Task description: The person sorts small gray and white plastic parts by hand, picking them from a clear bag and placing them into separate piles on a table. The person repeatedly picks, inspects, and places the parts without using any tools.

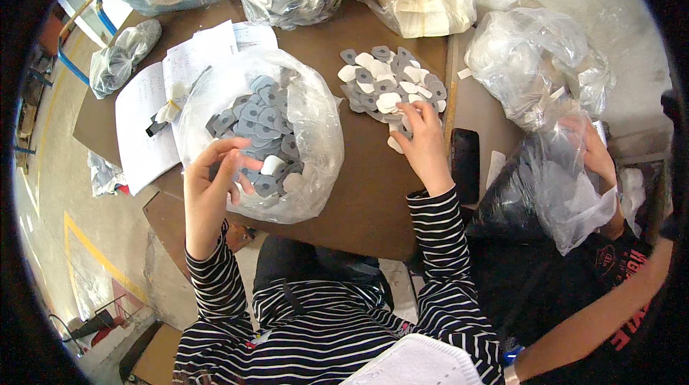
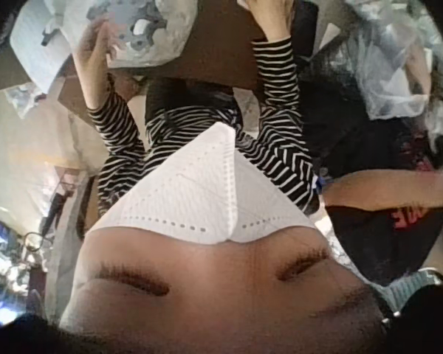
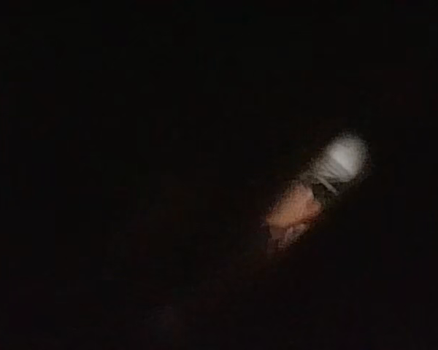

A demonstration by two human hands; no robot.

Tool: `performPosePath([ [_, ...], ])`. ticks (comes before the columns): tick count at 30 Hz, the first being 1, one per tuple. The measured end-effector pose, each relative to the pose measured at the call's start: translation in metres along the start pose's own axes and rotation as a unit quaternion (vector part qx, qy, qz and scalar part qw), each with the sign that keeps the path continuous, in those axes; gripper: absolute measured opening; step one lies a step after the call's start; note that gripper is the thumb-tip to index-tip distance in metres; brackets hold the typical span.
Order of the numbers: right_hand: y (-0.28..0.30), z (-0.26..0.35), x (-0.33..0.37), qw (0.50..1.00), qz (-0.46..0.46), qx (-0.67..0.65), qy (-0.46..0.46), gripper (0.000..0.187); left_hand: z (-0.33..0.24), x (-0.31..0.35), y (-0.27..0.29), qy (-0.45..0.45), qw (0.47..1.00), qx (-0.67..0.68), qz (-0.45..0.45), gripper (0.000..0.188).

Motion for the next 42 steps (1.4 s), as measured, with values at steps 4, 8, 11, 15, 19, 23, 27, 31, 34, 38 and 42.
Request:
performPosePath([
  [4,0.01,-0.008,-0.003,0.999,-0.041,0.031,0.004,0.049,-0.003,0.001,-0.024,0.011,0.999,0.028,0.034,0.023],
  [8,0.007,-0.029,-0.005,1.0,-0.004,0.01,-0.022,0.037,0.003,0.006,-0.061,0.042,0.992,0.06,0.101,0.025],
  [11,0.022,-0.027,0.003,0.997,-0.068,0.006,-0.024,0.029,0.013,0.018,-0.119,0.056,0.96,0.124,0.244,0.03],
  [15,0.024,-0.037,0.01,0.994,-0.088,-0.031,-0.052,0.026,0.034,0.024,-0.179,0.082,0.927,0.164,0.327,0.036],
  [19,0.041,-0.044,0.021,0.974,-0.105,-0.186,-0.078,0.028,0.056,0.015,-0.201,0.141,0.89,0.299,0.315,0.04],
  [23,0.019,-0.037,0.027,0.85,-0.078,-0.517,-0.065,0.027,0.063,-0.007,-0.21,0.154,0.856,0.424,0.253,0.052],
  [27,0.013,0.044,0.041,0.887,0.05,-0.456,0.05,0.024,0.038,-0.018,-0.222,0.135,0.785,0.549,0.254,0.044],
  [31,0.037,0.084,0.038,0.945,-0.018,-0.31,0.102,0.023,0.019,-0.014,-0.194,0.022,0.865,0.446,0.228,0.034],
  [34,0.033,0.088,0.026,0.925,-0.03,-0.361,0.119,0.02,0.007,-0.012,-0.168,-0.04,0.91,0.366,0.191,0.033],
  [38,0.023,0.114,0.014,0.867,0.031,-0.488,0.094,0.015,-0.001,-0.01,-0.125,-0.057,0.954,0.261,0.134,0.025],
  [42,0.01,0.15,-0.001,0.886,0.109,-0.43,0.135,0.012,-0.002,-0.004,-0.083,-0.028,0.989,0.135,0.05,0.02],
])
Point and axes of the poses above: each hand's wrist, its own x-axis away from the middle knuckle, its own y-axis out of the back of the hand, z = x × y, the point moved 9 cm from there along -x, towards the middle knuckle, and after that the axes turned 10 degrees about z, right-handed, at the moved point
